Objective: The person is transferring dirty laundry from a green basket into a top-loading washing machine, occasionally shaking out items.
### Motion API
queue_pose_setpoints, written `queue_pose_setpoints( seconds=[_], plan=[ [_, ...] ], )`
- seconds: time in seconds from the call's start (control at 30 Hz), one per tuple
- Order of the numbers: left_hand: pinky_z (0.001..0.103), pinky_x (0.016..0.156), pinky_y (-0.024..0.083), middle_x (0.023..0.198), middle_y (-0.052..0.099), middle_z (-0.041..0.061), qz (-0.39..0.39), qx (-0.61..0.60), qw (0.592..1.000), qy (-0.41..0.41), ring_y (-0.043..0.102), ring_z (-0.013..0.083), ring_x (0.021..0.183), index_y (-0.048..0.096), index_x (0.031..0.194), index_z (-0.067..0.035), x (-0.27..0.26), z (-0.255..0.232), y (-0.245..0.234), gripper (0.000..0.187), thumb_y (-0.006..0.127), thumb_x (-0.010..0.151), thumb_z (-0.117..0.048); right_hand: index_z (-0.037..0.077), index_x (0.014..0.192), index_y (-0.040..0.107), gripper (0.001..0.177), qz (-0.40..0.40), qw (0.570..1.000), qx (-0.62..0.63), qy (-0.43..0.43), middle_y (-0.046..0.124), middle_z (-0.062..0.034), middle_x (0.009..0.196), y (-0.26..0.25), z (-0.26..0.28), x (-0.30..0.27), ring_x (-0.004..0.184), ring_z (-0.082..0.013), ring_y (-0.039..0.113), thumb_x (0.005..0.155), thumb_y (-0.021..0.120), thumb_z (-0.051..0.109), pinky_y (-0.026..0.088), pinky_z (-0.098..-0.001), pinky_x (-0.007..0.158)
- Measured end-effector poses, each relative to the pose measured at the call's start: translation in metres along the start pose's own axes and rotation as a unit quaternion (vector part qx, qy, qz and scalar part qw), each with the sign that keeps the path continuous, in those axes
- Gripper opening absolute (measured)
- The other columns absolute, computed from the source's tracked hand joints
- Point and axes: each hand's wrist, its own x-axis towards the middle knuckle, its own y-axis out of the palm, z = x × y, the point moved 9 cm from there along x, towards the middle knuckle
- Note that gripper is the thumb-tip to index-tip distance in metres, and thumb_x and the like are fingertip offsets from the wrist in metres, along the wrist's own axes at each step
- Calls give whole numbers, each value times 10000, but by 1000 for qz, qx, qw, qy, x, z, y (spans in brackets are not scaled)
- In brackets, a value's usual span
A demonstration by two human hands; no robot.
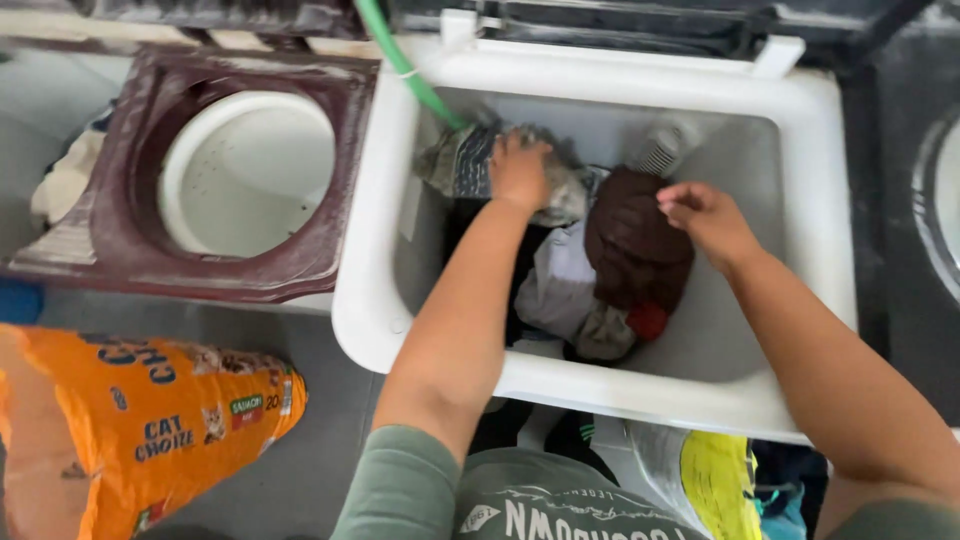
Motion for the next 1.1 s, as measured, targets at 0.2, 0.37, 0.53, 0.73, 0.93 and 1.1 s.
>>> queue_pose_setpoints(
  seconds=[0.2, 0.37, 0.53, 0.73, 0.93, 1.1],
  plan=[
    [698, 1097, 410, 1533, 434, 229, -39, 79, 988, 124, 383, 513, 1438, 709, 1290, -265, -3, -32, 8, 425, 761, 875, -190, 19, 1206, 699, 216, -31, 993, 37, -108, 685, -198, 1123, -30, 64, -17, 1085, -268, 652, 997, 648, 35, 562, -425, 952],
    [723, 1040, 373, 1502, 461, 210, -69, 122, 956, 257, 363, 526, 1395, 699, 1283, -292, -24, -62, 9, 519, 688, 771, -208, 174, 1038, 659, 50, -51, 991, 75, -94, 715, -22, 1244, -82, 131, -76, 1170, -103, 662, 992, 665, 195, 538, -275, 1059],
    [669, 1104, 317, 1515, 484, 267, -36, 46, 921, 386, 393, 554, 1388, 699, 1289, -213, -70, -107, 1, 397, 703, 892, -222, 149, 1068, 634, 57, -26, 985, 106, -131, 678, -74, 1288, -146, 138, -153, 1318, -128, 630, 1034, 604, 115, 513, -269, 1115],
    [527, 1116, 403, 1469, 543, 191, 91, -80, 863, 490, 396, 422, 1460, 671, 1263, -113, -177, -233, -23, 237, 592, 1040, -122, 119, 1104, 613, 85, -97, 982, 85, -139, 693, -49, 1162, -235, 79, -241, 1436, -221, 610, 1083, 582, 44, 501, -308, 1166],
    [501, 805, 516, 1505, 521, 91, 251, 50, 891, 376, 671, 270, 747, 661, 1282, -134, -189, -291, 32, 292, 524, 1040, -224, 102, 1109, 618, 69, -218, 962, 112, -122, 687, -154, 1284, -299, 14, -311, 1249, -208, 682, 1083, 653, 156, 596, -288, 1017],
    [499, 981, 477, 1382, 523, 203, 236, 153, 935, 215, 575, 411, 1201, 488, 1390, -111, -73, -201, 166, 609, 662, 886, -406, 81, 1107, 599, 64, -240, 951, 178, -75, 675, -172, 1347, -308, -46, -327, 1217, -211, 693, 1066, 630, 120, 598, -283, 1036]
  ],
)
